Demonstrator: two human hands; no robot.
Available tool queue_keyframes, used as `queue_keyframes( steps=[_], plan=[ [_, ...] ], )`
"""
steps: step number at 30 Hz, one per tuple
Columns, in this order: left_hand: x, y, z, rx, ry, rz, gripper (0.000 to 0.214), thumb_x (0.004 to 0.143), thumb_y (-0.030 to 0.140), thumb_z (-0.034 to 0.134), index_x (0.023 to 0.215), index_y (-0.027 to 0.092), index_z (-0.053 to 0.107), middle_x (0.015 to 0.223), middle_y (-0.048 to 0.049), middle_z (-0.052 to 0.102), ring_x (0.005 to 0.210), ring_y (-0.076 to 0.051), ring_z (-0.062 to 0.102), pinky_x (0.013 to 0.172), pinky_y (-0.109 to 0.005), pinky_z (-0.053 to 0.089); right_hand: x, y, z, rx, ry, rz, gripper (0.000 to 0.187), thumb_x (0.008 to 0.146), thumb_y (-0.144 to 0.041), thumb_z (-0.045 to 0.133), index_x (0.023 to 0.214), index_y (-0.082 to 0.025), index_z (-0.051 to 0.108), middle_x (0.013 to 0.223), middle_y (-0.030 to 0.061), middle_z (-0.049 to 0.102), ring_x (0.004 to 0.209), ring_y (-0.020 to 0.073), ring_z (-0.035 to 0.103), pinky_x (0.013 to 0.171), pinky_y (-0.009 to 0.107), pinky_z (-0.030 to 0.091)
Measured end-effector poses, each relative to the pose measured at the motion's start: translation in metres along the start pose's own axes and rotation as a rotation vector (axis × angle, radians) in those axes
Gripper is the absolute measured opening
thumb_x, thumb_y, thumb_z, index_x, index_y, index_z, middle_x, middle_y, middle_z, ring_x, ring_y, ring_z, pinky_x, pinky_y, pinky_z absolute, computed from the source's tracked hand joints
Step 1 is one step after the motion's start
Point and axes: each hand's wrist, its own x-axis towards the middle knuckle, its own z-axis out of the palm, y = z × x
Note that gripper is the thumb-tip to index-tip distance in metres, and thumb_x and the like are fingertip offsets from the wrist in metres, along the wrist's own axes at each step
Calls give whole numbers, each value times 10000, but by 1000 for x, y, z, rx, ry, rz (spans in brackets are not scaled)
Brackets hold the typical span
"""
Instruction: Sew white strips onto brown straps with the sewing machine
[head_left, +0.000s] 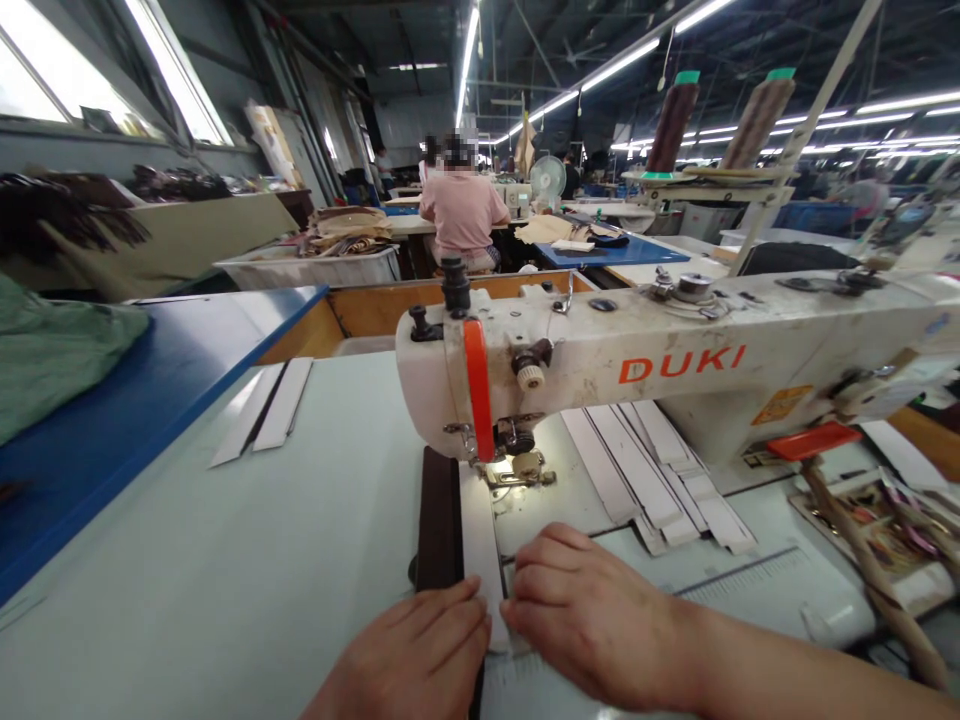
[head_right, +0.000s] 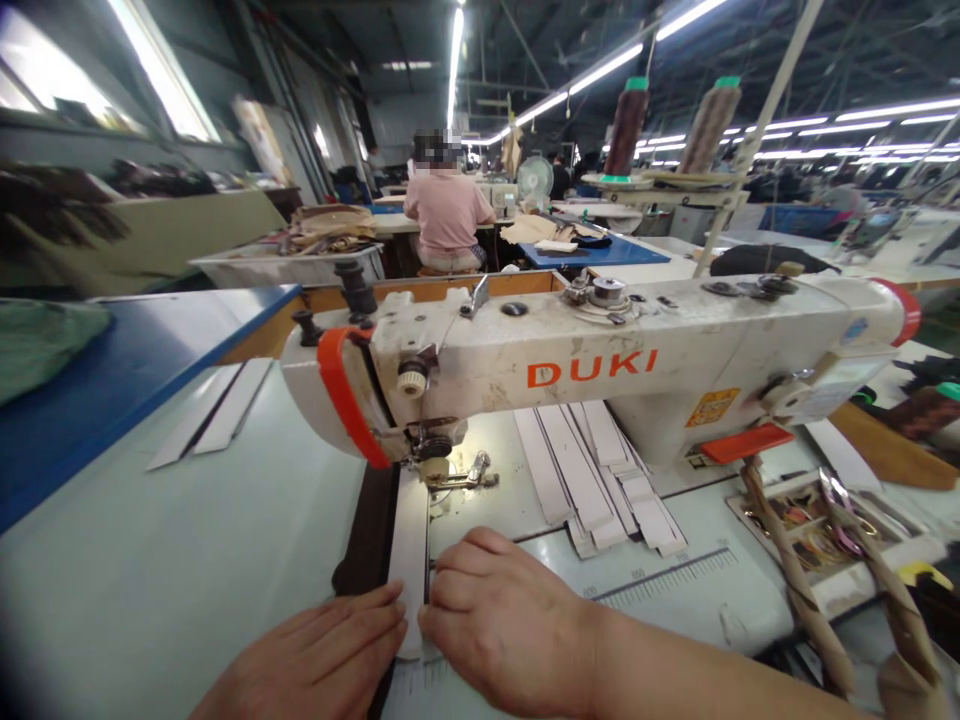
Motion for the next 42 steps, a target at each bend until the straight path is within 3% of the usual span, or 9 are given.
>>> queue_keyframes(
  steps=[7,13,17,21,29,33,38,42],
  plan=[
    [11,-25,13,87,80,-38,349,908,56,334,939,174,661,909,-32,735,909,-143,676,857,-231,524,17,20,-1,-50,37,69,186,962,-215,447,1009,-163,620,884,42,632,910,194,500,878,348,343],
    [19,-49,19,205,-9,-9,379,934,74,294,953,144,667,938,-69,743,860,-150,700,799,-226,549,30,32,3,-70,81,203,198,973,-227,439,1013,-167,623,888,46,631,910,190,511,887,338,338],
    [22,-67,27,127,-29,-102,384,971,187,282,1014,154,662,981,-76,739,891,-157,704,827,-235,553,35,32,7,-93,88,277,196,955,-221,478,1097,-160,598,958,59,645,968,213,512,904,357,340],
    [24,-82,34,64,-126,-235,406,981,262,272,1044,191,667,1032,-67,737,938,-179,702,859,-287,556,35,32,10,-92,93,313,210,954,-200,470,1118,-159,594,975,65,649,975,220,515,902,365,363],
    [33,-91,39,-8,-216,-371,371,954,267,315,1045,197,668,1041,-80,732,968,-217,689,878,-361,549,34,31,8,-110,142,294,216,936,-156,461,1071,-153,630,928,69,664,920,221,521,865,359,393],
    [28,-82,34,-2,-252,-419,327,931,204,364,1042,198,672,1086,-63,721,958,-195,692,860,-313,553,31,29,7,-125,197,268,209,927,-139,460,1005,-159,653,852,68,647,842,209,511,794,343,416],
    [-15,-31,14,82,-207,-239,386,864,34,382,1098,146,667,1109,-83,717,1073,-173,650,965,-246,492,25,29,9,-83,290,199,190,930,-144,470,951,-162,658,786,61,606,829,200,515,773,327,439],
    [-44,-1,-9,-2,-226,-254,462,810,9,423,1182,188,632,1168,-48,699,1133,-158,617,996,-211,463,23,26,8,-103,283,148,209,934,-148,451,947,-152,659,824,76,619,845,206,521,799,348,451]
  ],
)
